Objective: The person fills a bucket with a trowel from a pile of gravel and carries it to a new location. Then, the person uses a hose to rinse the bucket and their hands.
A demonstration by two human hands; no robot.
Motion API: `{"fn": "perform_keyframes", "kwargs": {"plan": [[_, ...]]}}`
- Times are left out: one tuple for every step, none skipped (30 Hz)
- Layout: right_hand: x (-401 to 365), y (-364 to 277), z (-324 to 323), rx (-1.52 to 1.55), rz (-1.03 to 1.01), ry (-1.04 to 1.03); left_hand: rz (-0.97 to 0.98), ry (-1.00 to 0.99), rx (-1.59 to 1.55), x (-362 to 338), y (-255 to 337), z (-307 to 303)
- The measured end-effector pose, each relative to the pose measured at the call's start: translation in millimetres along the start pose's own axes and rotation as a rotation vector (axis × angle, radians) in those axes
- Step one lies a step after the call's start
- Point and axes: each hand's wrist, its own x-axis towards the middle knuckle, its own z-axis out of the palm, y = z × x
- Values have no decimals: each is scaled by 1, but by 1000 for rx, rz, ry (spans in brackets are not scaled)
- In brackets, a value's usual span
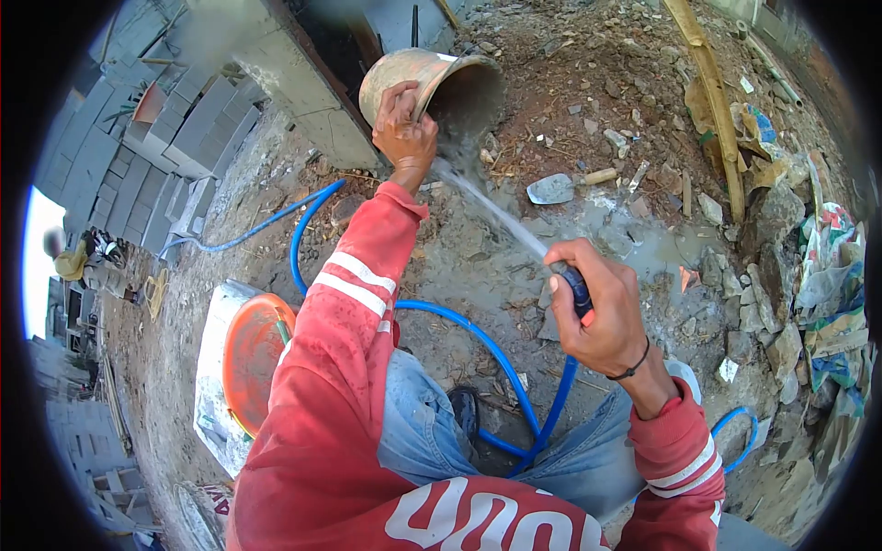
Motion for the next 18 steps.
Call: {"fn": "perform_keyframes", "kwargs": {"plan": [[0,-2,-1,3,-6,3,-23,42,-34,2,0,2],[0,-3,-2,21,2,13,-46,82,-68,4,-1,2],[-1,-5,-4,39,11,22,-42,83,-66,8,-4,2],[-1,-7,-5,42,8,24,-35,147,-115,12,-10,4],[-1,-9,-6,57,-2,34,-27,210,-164,13,-16,5],[-1,-11,-7,73,-14,43,-25,211,-160,12,-20,6],[-1,-12,-7,77,-18,42,-108,226,-192,11,-24,8],[-1,-14,-7,77,-40,44,-191,242,-222,10,-27,7],[-2,-15,-7,77,-61,45,-244,259,-269,8,-35,11],[-2,-16,-7,82,-66,42,-241,263,-263,8,-35,9],[-1,-17,-7,78,-68,46,-338,244,-320,8,-35,8],[-1,-18,-7,72,-70,52,-433,225,-378,8,-34,7],[-1,-19,-8,75,-74,53,-464,234,-397,10,-35,9],[-1,-19,-9,62,-55,43,-460,236,-396,10,-37,11],[-1,-19,-10,49,-33,32,-498,224,-439,9,-38,12],[-2,-18,-10,51,-35,32,-537,211,-482,8,-39,12],[-2,-16,-10,40,-24,40,-537,211,-481,8,-40,13],[-2,-15,-10,28,-13,48,-533,232,-510,9,-41,15]]}}
